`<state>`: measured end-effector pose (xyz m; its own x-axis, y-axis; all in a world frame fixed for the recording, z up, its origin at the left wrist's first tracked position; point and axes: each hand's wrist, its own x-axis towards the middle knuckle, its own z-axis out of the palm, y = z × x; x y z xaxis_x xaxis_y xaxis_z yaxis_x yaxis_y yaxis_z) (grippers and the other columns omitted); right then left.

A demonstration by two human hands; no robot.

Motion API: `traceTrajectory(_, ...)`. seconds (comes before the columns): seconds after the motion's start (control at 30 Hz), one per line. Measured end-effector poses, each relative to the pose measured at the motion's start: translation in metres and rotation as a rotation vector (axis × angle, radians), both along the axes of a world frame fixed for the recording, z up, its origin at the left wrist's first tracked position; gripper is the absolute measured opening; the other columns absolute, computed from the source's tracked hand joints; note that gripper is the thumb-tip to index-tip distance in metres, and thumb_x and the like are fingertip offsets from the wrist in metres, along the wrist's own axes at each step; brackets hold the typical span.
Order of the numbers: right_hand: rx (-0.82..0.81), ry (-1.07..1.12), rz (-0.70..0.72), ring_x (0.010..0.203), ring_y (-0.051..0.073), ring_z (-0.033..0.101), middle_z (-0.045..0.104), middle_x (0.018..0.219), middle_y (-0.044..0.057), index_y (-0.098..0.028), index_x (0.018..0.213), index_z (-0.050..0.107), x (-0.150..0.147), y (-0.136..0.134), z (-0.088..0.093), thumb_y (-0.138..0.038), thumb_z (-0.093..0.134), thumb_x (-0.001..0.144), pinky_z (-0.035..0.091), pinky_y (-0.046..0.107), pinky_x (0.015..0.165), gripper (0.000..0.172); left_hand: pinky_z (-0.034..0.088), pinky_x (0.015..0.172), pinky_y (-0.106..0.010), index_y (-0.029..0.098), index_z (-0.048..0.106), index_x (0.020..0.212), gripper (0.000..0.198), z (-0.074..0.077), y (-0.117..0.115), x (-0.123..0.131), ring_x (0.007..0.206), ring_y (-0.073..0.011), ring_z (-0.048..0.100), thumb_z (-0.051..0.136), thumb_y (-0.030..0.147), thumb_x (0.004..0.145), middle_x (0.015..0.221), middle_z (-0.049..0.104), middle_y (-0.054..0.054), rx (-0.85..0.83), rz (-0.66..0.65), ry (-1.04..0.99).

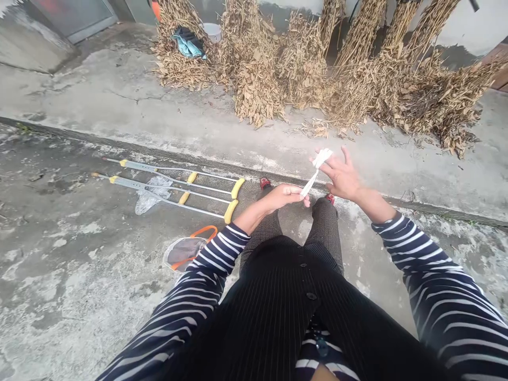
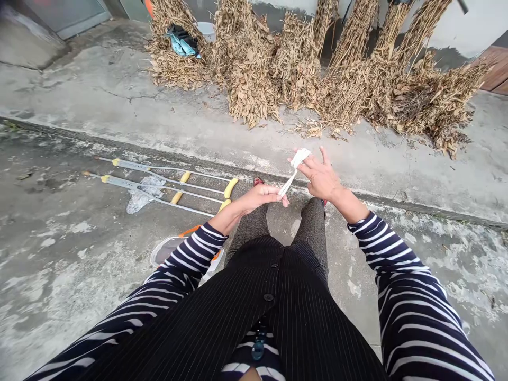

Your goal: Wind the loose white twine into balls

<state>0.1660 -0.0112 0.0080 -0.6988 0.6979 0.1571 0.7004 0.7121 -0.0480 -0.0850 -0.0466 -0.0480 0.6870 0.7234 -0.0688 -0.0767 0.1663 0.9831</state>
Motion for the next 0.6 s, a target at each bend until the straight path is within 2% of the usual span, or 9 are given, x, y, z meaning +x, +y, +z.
traceTrajectory(0.13,-0.048,-0.02,0.017,0.155,0.036,0.034,0.03,0.17,0.009,-0.03,0.158,0.039,0.005,-0.004,-0.027,-0.003,0.058,0.068,0.005,0.075,0.123,0.096,0.046,0.101,-0.035,0.011,0.08,0.09,0.042,0.011,0.014,-0.014,0.101,-0.0231,0.071,0.076,0.052,0.082,0.097,0.079,-0.014,0.016,-0.013,-0.001)
traceTrajectory(0.27,-0.131,0.006,0.056,0.153,0.036,0.037,0.032,0.169,0.009,-0.03,0.152,0.049,0.002,-0.015,-0.038,-0.007,0.063,0.067,0.005,0.073,0.125,0.089,0.049,0.095,-0.034,0.01,0.079,0.083,0.042,0.022,0.047,-0.019,0.091,-0.0214,0.071,0.079,0.051,0.079,0.089,0.078,-0.013,0.003,0.081,-0.086)
traceTrajectory(0.37,-0.234,0.065,0.047,0.152,0.038,0.037,0.039,0.166,0.008,-0.032,0.149,0.053,-0.002,-0.021,-0.038,-0.013,0.068,0.07,0.002,0.073,0.124,0.083,0.05,0.089,-0.032,0.009,0.077,0.078,0.041,0.028,0.068,-0.014,0.082,-0.0189,0.071,0.08,0.049,0.078,0.082,0.077,-0.012,-0.007,0.103,-0.104)
traceTrajectory(0.47,-0.403,0.146,0.064,0.152,0.038,0.037,0.046,0.161,0.007,-0.034,0.148,0.056,-0.007,-0.027,-0.03,-0.019,0.072,0.074,0.0,0.073,0.123,0.077,0.05,0.086,-0.032,0.008,0.073,0.067,0.042,0.033,0.083,-0.003,0.074,-0.0173,0.069,0.078,0.048,0.08,0.072,0.073,-0.01,0.041,0.114,-0.028)
traceTrajectory(0.6,-0.604,0.287,0.143,0.156,0.036,0.031,0.041,0.164,0.004,-0.038,0.147,0.056,-0.013,-0.039,-0.012,-0.028,0.076,0.08,0.001,0.069,0.125,0.071,0.049,0.088,-0.033,0.009,0.071,0.06,0.039,0.026,0.098,0.013,0.071,-0.0168,0.067,0.082,0.042,0.077,0.065,0.071,-0.008,0.096,0.148,0.134)
